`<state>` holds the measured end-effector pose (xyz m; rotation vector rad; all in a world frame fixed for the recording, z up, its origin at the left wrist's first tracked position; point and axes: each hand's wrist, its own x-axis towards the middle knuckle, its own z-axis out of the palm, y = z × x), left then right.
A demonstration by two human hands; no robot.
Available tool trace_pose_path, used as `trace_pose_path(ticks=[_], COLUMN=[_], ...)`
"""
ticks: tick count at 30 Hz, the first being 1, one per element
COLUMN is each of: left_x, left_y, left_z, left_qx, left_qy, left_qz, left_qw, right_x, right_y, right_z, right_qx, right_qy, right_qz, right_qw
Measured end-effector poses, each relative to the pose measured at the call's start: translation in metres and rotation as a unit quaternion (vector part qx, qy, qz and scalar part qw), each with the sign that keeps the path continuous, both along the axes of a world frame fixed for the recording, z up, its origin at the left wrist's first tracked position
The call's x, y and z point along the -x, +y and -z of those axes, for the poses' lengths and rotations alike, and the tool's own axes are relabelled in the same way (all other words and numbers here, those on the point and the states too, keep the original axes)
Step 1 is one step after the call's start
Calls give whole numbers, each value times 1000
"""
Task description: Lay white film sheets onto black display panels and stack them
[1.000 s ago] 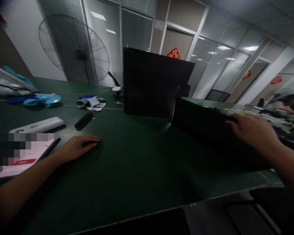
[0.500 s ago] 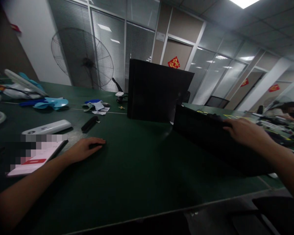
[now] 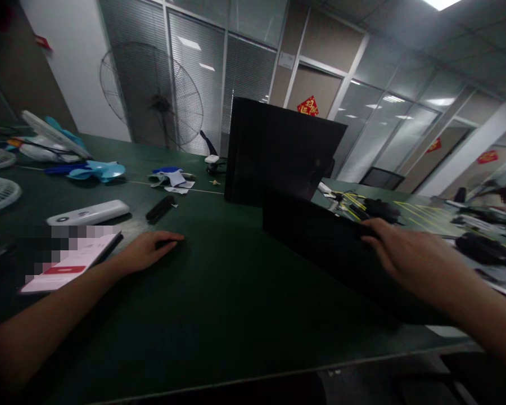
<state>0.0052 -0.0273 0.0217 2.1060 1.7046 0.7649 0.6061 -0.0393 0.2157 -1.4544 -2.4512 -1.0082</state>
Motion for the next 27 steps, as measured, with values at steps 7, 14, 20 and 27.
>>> trace_pose_path(ticks=[7, 14, 20, 27], left_x=[8, 13, 15, 21], left_y=[3, 1, 1, 14], left_z=[-2, -2, 0, 20], left_qx=[-22, -52, -39, 3], left_qy=[-183, -160, -51, 118], left_qz=[-135, -183, -149, -42], left_qw=[974, 969, 987, 992], right_x=[122, 157, 160, 149], right_y=[-91, -76, -38, -5], right_z=[68, 136, 162, 166], right_qx=[12, 43, 348, 476], right_qy=[-11, -6, 13, 160], right_qz=[-343, -404, -383, -330], right_qw=[939, 914, 856, 799])
